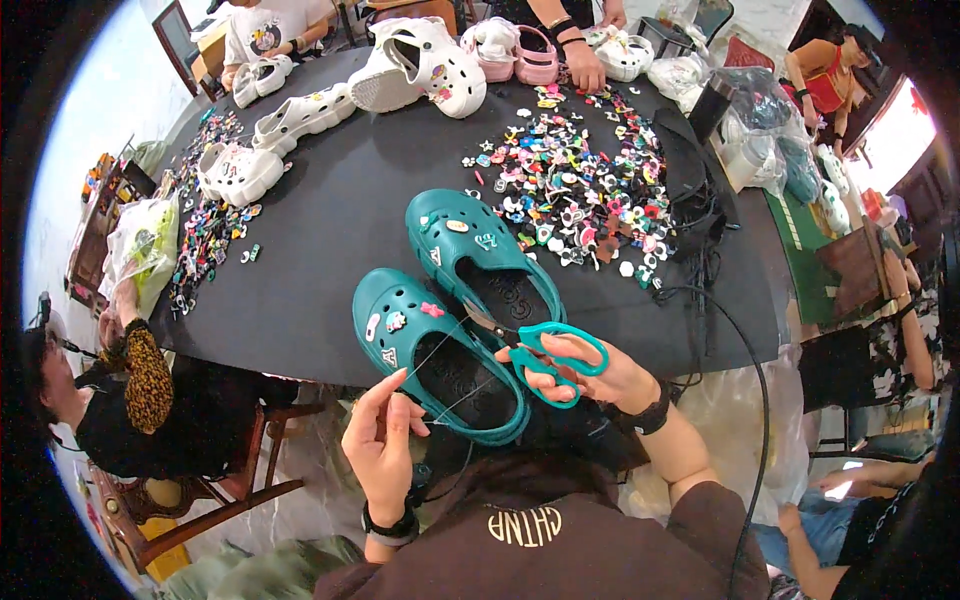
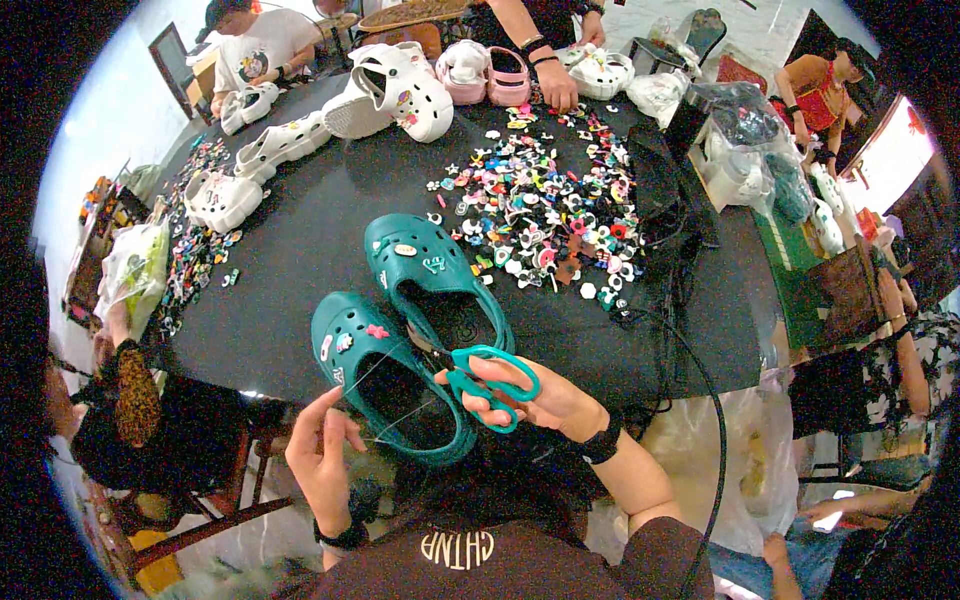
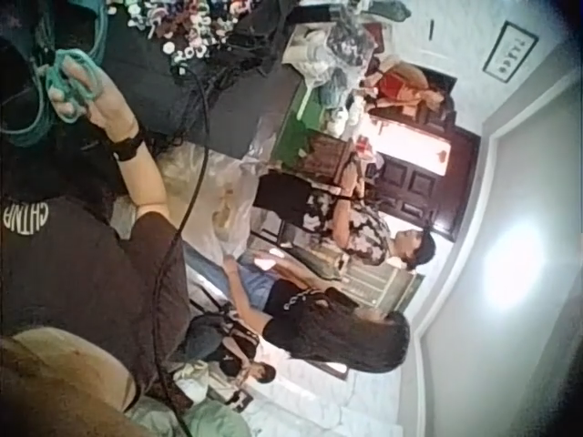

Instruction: Attaching small decorative charms and accessories to clogs.

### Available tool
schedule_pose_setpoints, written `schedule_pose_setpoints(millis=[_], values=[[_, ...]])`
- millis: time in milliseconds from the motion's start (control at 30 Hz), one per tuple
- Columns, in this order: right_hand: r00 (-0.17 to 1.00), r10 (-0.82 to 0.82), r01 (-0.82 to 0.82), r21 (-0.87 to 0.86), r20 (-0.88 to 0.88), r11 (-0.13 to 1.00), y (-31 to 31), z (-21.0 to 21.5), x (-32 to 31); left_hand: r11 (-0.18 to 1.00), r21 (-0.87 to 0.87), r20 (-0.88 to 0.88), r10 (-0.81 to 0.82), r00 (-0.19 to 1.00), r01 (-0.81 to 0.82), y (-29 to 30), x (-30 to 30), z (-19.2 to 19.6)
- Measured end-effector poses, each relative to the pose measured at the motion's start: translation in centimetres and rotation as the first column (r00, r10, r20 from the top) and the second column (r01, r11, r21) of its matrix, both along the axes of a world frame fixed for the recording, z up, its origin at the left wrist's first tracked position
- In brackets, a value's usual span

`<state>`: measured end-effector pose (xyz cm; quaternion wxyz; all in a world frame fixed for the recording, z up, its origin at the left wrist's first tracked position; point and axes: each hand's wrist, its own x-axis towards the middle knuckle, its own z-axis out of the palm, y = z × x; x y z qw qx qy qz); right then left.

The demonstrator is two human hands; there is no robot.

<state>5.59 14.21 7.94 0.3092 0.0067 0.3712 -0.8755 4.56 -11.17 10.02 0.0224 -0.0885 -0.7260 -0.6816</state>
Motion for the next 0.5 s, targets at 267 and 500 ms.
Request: schedule_pose_setpoints(millis=[267, 500], values=[[0.877, -0.299, 0.452, 0.433, -0.377, 0.780, 2.7, 1.1, 1.3, 0.992, 0.038, -0.043, 0.121, 0.992, -0.120, 0.1, 0.0, 0.1], [0.851, 0.209, 0.515, 0.687, -0.482, -0.512, 4.6, -3.6, 1.4, 0.846, 0.520, -0.035, 0.157, 0.987, -0.116, -1.0, 1.5, 1.1]])
